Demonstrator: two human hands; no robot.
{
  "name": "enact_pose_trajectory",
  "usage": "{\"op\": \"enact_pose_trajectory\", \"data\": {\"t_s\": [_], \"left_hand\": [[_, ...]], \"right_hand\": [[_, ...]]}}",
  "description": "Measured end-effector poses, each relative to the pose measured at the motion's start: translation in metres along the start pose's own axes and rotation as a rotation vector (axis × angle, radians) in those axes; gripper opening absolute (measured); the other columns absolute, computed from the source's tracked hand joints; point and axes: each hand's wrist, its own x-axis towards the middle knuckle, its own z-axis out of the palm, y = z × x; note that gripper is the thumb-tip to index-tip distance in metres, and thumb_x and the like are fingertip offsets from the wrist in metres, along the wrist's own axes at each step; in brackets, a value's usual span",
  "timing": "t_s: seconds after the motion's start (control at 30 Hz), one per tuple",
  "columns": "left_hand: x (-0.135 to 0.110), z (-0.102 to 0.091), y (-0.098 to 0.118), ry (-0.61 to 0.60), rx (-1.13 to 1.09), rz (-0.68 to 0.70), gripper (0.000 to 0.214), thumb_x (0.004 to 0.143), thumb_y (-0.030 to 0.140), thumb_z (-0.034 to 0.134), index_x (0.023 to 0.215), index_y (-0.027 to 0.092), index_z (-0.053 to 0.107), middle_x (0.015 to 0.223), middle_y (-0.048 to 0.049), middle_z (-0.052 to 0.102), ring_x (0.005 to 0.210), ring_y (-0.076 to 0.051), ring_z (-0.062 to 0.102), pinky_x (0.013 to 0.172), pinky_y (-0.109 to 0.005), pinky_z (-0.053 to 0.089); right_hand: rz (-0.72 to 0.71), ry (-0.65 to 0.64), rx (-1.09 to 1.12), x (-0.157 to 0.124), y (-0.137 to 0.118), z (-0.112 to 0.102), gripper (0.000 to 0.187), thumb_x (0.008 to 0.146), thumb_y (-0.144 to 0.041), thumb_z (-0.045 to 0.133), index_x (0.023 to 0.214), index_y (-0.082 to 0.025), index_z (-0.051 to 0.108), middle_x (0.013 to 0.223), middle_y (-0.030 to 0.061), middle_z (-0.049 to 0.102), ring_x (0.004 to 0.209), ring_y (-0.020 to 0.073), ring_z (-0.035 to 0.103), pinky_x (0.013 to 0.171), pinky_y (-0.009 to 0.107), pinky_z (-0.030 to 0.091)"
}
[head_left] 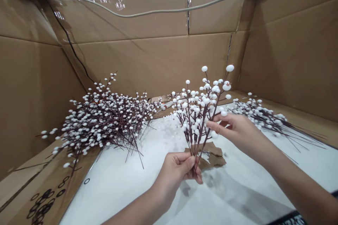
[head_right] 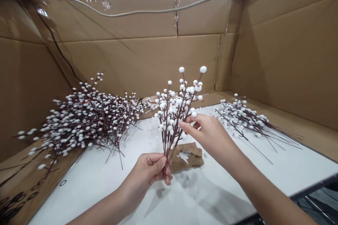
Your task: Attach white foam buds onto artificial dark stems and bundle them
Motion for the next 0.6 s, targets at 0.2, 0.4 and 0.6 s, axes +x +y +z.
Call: {"op": "enact_pose_trajectory", "data": {"t_s": [0.2,0.4,0.6], "left_hand": [[-0.003,0.005,0.003,0.013,-0.062,0.027,0.028,0.067,0.038,0.066,0.059,0.011,0.061,0.052,-0.0005,0.056,0.049,-0.01,0.053,0.055,-0.021,0.042],[-0.003,0.002,0.001,0.002,-0.086,0.081,0.027,0.068,0.037,0.065,0.062,0.01,0.063,0.053,0.0007,0.055,0.046,-0.009,0.051,0.062,-0.026,0.046],[-0.004,0.005,0.004,0.01,0.041,0.085,0.023,0.067,0.032,0.064,0.061,0.01,0.063,0.055,-0.0006,0.056,0.047,-0.01,0.053,0.058,-0.026,0.044]], "right_hand": [[-0.039,-0.011,-0.051,0.005,-0.003,-0.004,0.038,0.077,-0.056,0.045,0.067,-0.022,0.061,0.06,-0.0014,0.061,0.05,0.0131,0.052,0.049,0.024,0.035],[-0.065,-0.009,-0.058,0.01,-0.008,-0.006,0.035,0.078,-0.05,0.047,0.065,-0.021,0.062,0.061,-0.0006,0.062,0.053,0.0137,0.054,0.05,0.023,0.034],[-0.052,-0.033,-0.098,0.009,-0.014,-0.01,0.036,0.078,-0.051,0.047,0.065,-0.021,0.063,0.062,-0.0001,0.063,0.056,0.0146,0.055,0.049,0.024,0.032]]}}
